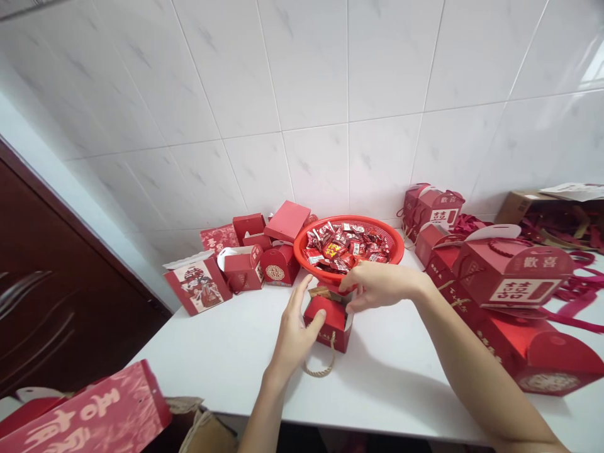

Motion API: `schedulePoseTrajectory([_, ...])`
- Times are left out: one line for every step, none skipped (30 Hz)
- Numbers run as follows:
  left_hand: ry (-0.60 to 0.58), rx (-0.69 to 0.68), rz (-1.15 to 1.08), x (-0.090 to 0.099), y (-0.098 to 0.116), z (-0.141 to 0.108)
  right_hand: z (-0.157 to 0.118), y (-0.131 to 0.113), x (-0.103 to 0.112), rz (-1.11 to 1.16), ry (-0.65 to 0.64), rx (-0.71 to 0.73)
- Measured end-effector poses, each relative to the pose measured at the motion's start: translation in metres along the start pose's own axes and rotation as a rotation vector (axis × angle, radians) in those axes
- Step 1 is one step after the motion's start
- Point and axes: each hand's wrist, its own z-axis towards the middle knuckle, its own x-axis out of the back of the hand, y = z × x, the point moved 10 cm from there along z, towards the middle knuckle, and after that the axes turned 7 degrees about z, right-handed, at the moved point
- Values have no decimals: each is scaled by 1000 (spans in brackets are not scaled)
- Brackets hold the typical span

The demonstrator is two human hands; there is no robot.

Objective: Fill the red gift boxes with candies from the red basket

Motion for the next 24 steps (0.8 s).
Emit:
schedulePoseTrajectory([9, -8, 16, 0, 1, 0, 0, 0, -1, 4, -14, -2])
schedulePoseTrajectory([20, -17, 39, 1, 1, 0, -1, 1, -2, 6, -23, -5])
schedulePoseTrajectory([32, -25, 68, 3, 2, 0, -1, 1, -3, 6, -26, -7])
schedulePoseTrajectory([46, -29, 101, 5, 2, 0, -1, 1, -3, 3, -24, -6])
schedulePoseTrajectory([61, -31, 133, 7, 2, 0, -1, 1, -2, 2, -18, 0])
schedulePoseTrajectory([69, -29, 163, 9, 2, 1, -1, 0, -1, 7, -11, 9])
schedulePoseTrajectory([72, -27, 192, 10, 3, 2, -2, -1, -1, 16, -4, 20])
schedulePoseTrajectory([64, -27, 216, 11, 4, 3, -3, -2, 0, 28, 0, 28])
schedulePoseTrajectory([50, -27, 236, 11, 5, 4, -3, -3, 0, 41, 2, 32])
schedulePoseTrajectory([36, -26, 253, 11, 6, 5, -4, -3, 1, 53, 5, 33])
schedulePoseTrajectory([17, -24, 272, 10, 7, 6, -4, -3, 1, 62, 6, 33])
schedulePoseTrajectory([-6, -18, 294, 8, 7, 7, -5, -4, 0, 67, 3, 36])
schedulePoseTrajectory([-38, -7, 316, 5, 7, 7, -5, -4, -1, 68, -7, 45])
schedulePoseTrajectory([-81, 11, 331, 1, 4, 7, -5, -6, -3, 66, -23, 57])
schedulePoseTrajectory([-126, 28, 336, -4, 1, 6, -4, -7, -5, 63, -39, 66])
schedulePoseTrajectory([-161, 39, 332, -8, -1, 5, -4, -7, -7, 59, -53, 68])
schedulePoseTrajectory([-174, 41, 321, -10, -3, 4, -3, -6, -8, 54, -58, 61])
schedulePoseTrajectory([-160, 33, 306, -10, -3, 4, -1, -5, -8, 48, -52, 50])
schedulePoseTrajectory([-126, 18, 294, -7, -2, 4, 0, -4, -7, 40, -41, 37])
schedulePoseTrajectory([-79, -1, 286, -4, 0, 5, 1, -3, -7, 30, -28, 26])
schedulePoseTrajectory([-38, -18, 282, -1, 2, 6, 1, -3, -6, 20, -17, 22])
schedulePoseTrajectory([-16, -31, 282, 0, 4, 7, 2, -3, -5, 15, -11, 25])
schedulePoseTrajectory([-15, -41, 287, 0, 6, 8, 2, -4, -5, 14, -6, 31])
schedulePoseTrajectory([-27, -47, 299, -3, 8, 10, 2, -5, -4, 17, -2, 38])
